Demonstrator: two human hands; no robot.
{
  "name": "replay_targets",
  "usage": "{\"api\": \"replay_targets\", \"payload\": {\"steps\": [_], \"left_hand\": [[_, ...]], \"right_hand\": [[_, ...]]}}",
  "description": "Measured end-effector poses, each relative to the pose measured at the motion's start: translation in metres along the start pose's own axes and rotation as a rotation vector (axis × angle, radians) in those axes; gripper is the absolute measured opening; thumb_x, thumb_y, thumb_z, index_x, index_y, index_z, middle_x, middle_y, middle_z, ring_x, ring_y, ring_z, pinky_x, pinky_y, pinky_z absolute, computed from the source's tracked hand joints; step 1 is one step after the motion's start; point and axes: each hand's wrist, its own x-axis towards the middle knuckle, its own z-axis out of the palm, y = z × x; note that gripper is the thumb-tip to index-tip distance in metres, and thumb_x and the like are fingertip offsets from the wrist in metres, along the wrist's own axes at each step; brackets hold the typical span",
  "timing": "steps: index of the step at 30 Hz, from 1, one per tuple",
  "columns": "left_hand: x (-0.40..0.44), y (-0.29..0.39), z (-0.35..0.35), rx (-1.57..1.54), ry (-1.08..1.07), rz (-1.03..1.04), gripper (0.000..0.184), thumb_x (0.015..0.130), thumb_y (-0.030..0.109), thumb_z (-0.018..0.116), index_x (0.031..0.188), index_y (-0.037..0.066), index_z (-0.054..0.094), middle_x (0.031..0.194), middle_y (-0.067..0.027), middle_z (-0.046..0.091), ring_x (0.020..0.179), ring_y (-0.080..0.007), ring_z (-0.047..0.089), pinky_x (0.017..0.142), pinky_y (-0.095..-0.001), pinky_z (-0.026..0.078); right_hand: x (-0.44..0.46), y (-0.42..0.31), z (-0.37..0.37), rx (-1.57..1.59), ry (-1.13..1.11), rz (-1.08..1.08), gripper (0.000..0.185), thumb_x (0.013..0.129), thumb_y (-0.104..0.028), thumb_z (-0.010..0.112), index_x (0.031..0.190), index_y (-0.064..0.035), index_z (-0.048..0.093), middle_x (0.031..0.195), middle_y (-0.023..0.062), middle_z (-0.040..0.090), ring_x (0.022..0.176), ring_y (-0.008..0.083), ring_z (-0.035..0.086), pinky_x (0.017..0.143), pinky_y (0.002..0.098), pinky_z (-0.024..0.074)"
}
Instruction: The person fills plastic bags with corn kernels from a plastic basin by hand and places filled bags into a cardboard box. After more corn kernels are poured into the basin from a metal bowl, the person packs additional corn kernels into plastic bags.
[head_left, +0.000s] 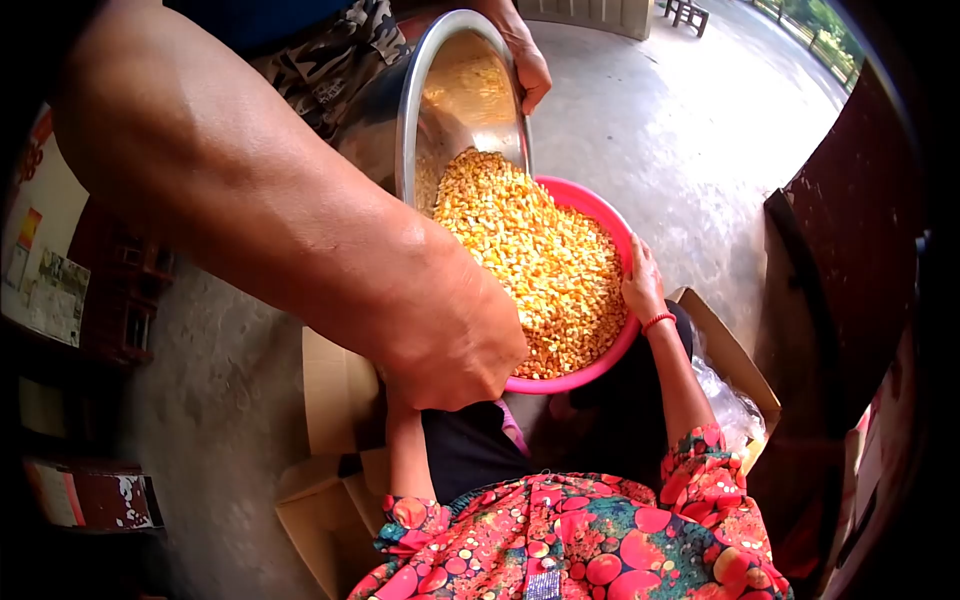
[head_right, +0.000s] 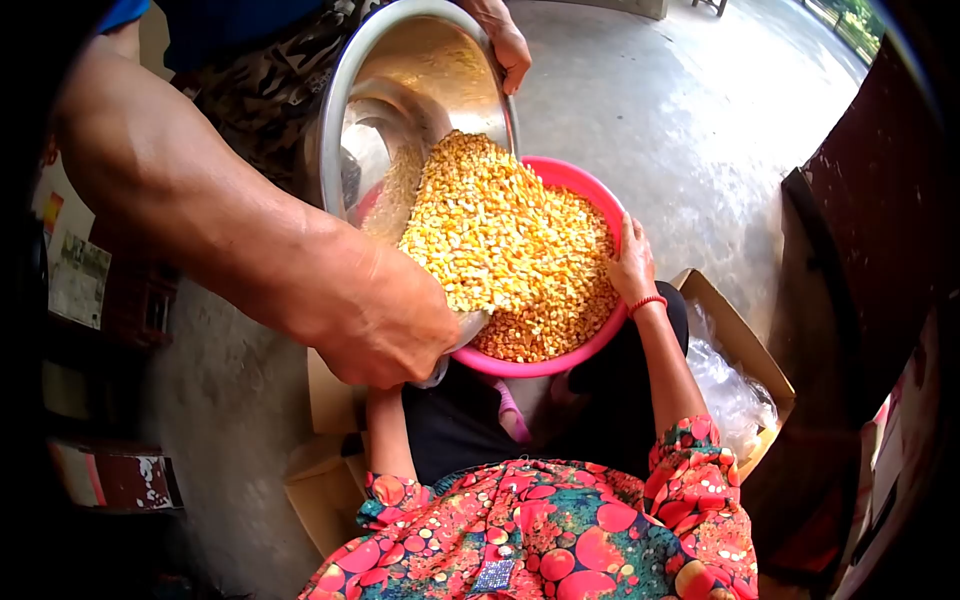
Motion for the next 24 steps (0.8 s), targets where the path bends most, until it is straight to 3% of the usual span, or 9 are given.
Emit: {"api": "replay_targets", "payload": {"steps": [12,24], "left_hand": [[-0.007,0.006,-0.002,-0.014,-0.011,-0.037,0.045,0.080,0.021,0.069,0.118,0.005,0.051,0.111,-0.0064,0.054,0.099,-0.0151,0.051,0.085,-0.0307,0.044],[-0.002,0.007,-0.005,-0.032,-0.039,-0.063,0.046,0.080,0.021,0.068,0.119,0.005,0.050,0.112,-0.0068,0.053,0.099,-0.0149,0.051,0.085,-0.0303,0.044]], "right_hand": [[0.001,0.001,0.000,-0.003,-0.056,0.043,0.078,0.065,0.008,0.051,0.138,-0.0032,0.027,0.138,0.0223,0.033,0.125,0.0381,0.036,0.104,0.0398,0.0331],[0.001,-0.003,-0.002,0.018,-0.055,0.057,0.076,0.065,0.009,0.051,0.137,-0.0026,0.029,0.137,0.0232,0.034,0.123,0.0387,0.037,0.103,0.0395,0.0343]]}}
